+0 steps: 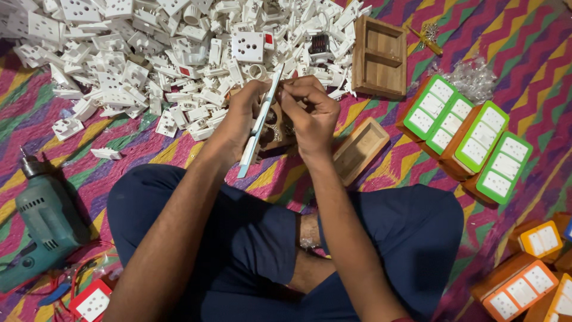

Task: The person sits on a mat and assembles electrical switch plates by hand. They pick up white switch modules and colored plastic plates, insert the modules into the plates, and secure them with screws from a wooden box. The person flips the plates to check alignment and continues assembling multiple units.

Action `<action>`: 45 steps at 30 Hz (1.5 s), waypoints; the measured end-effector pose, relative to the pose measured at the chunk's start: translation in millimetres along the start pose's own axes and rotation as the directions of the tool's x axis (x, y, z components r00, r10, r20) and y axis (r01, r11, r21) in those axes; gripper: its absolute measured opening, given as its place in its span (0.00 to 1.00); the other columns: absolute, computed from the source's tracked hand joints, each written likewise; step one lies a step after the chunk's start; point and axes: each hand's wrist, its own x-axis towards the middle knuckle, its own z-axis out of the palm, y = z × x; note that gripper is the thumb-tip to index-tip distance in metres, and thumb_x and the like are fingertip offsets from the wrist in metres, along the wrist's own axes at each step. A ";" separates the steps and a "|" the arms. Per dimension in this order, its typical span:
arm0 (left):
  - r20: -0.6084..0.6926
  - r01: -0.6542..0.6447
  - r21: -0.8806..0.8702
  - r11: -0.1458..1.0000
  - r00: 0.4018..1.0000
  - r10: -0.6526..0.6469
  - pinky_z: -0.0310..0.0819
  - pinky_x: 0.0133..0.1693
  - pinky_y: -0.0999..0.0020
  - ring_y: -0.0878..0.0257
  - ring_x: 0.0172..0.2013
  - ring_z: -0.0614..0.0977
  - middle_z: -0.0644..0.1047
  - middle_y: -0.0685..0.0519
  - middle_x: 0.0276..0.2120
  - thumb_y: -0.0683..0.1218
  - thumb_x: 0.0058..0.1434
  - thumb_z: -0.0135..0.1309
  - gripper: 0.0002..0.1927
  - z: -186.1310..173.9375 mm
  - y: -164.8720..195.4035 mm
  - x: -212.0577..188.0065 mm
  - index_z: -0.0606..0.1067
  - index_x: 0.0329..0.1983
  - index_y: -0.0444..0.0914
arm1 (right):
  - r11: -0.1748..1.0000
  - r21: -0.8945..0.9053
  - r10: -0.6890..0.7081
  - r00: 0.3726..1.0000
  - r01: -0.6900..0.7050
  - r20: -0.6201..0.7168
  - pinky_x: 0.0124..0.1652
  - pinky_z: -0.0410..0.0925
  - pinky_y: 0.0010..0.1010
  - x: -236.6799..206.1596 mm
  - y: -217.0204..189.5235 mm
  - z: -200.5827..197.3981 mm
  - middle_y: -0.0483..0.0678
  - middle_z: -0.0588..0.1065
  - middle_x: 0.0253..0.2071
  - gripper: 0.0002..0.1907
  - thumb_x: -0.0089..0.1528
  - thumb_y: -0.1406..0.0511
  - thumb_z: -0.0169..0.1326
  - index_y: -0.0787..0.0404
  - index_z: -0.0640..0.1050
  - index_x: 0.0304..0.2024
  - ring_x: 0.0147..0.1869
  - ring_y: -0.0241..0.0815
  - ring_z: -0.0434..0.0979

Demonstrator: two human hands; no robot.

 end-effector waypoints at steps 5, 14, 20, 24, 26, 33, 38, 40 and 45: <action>0.022 -0.028 -0.023 0.999 0.999 0.028 0.67 0.17 0.67 0.65 0.15 0.70 0.70 0.55 0.20 0.63 0.61 0.48 0.23 1.6 -0.5 -0.3 0.74 0.35 0.38 | 0.963 -0.237 -0.097 0.986 0.128 0.139 0.42 0.66 0.21 5.3 -14.7 -12.1 0.46 0.77 0.39 0.02 0.65 0.76 0.60 0.69 0.83 0.38 0.42 0.31 0.75; 0.006 -0.062 0.026 0.998 0.998 0.062 0.65 0.21 0.69 0.67 0.21 0.72 0.73 0.56 0.24 0.63 0.59 0.48 0.22 4.7 -7.6 6.8 0.75 0.39 0.41 | 0.976 -0.199 -0.065 0.990 0.090 0.126 0.44 0.69 0.20 8.9 -11.2 -19.4 0.47 0.78 0.42 0.05 0.63 0.77 0.61 0.68 0.84 0.42 0.44 0.32 0.77; -0.010 -0.020 0.052 0.998 1.000 0.021 0.61 0.22 0.68 0.67 0.22 0.69 0.70 0.57 0.25 0.65 0.60 0.47 0.25 3.0 -10.2 10.0 0.75 0.41 0.40 | 0.969 -0.215 -0.098 0.988 0.123 0.121 0.45 0.70 0.21 8.6 -6.8 -17.2 0.48 0.79 0.43 0.06 0.64 0.77 0.61 0.68 0.83 0.43 0.46 0.33 0.78; 0.005 -0.007 0.003 1.000 1.000 0.007 0.66 0.23 0.68 0.66 0.22 0.71 0.72 0.55 0.25 0.65 0.60 0.46 0.26 2.7 -10.8 9.3 0.75 0.42 0.39 | 0.930 -0.319 -0.141 0.979 0.183 0.149 0.45 0.71 0.21 8.4 -10.6 -14.2 0.48 0.78 0.43 0.06 0.63 0.77 0.61 0.69 0.83 0.43 0.46 0.33 0.79; 0.001 -0.024 0.040 0.999 1.000 0.024 0.67 0.23 0.69 0.67 0.23 0.72 0.73 0.55 0.26 0.66 0.61 0.45 0.27 2.6 -11.2 8.3 0.76 0.42 0.38 | 0.936 -0.308 -0.135 0.981 0.172 0.139 0.45 0.71 0.22 8.0 -13.9 -11.6 0.48 0.79 0.42 0.05 0.63 0.77 0.61 0.69 0.83 0.42 0.45 0.33 0.79; 0.031 -0.044 -0.065 0.997 0.998 0.046 0.72 0.25 0.69 0.66 0.24 0.75 0.75 0.54 0.29 0.61 0.64 0.45 0.23 1.7 -11.1 7.5 0.75 0.47 0.40 | 0.804 -0.494 -0.278 0.944 0.330 0.178 0.44 0.73 0.24 2.9 -25.0 -1.1 0.49 0.79 0.41 0.05 0.64 0.78 0.60 0.69 0.81 0.42 0.45 0.36 0.81; 0.066 -0.077 -0.087 0.993 0.994 0.083 0.71 0.25 0.69 0.66 0.25 0.75 0.75 0.53 0.29 0.60 0.66 0.45 0.22 0.5 -11.6 9.1 0.75 0.48 0.39 | 0.763 -0.504 -0.357 0.914 0.406 0.195 0.48 0.73 0.27 1.4 -25.6 3.0 0.50 0.78 0.43 0.07 0.64 0.78 0.59 0.69 0.80 0.44 0.49 0.39 0.81; 0.048 -0.067 -0.069 0.995 0.996 0.071 0.71 0.25 0.68 0.66 0.25 0.76 0.76 0.53 0.29 0.60 0.64 0.44 0.22 -0.6 -12.0 9.5 0.75 0.47 0.40 | 0.823 -0.466 -0.282 0.946 0.324 0.159 0.45 0.72 0.25 1.1 -23.2 3.0 0.50 0.78 0.43 0.07 0.63 0.78 0.59 0.69 0.81 0.44 0.47 0.37 0.80; 0.053 -0.067 -0.073 0.995 0.996 0.071 0.72 0.28 0.68 0.65 0.27 0.76 0.77 0.52 0.31 0.59 0.64 0.45 0.22 -0.4 -12.2 10.1 0.75 0.47 0.39 | 0.901 -0.358 -0.210 0.968 0.246 0.135 0.48 0.72 0.24 1.4 -13.9 -5.5 0.49 0.78 0.45 0.07 0.64 0.79 0.59 0.69 0.81 0.44 0.49 0.36 0.79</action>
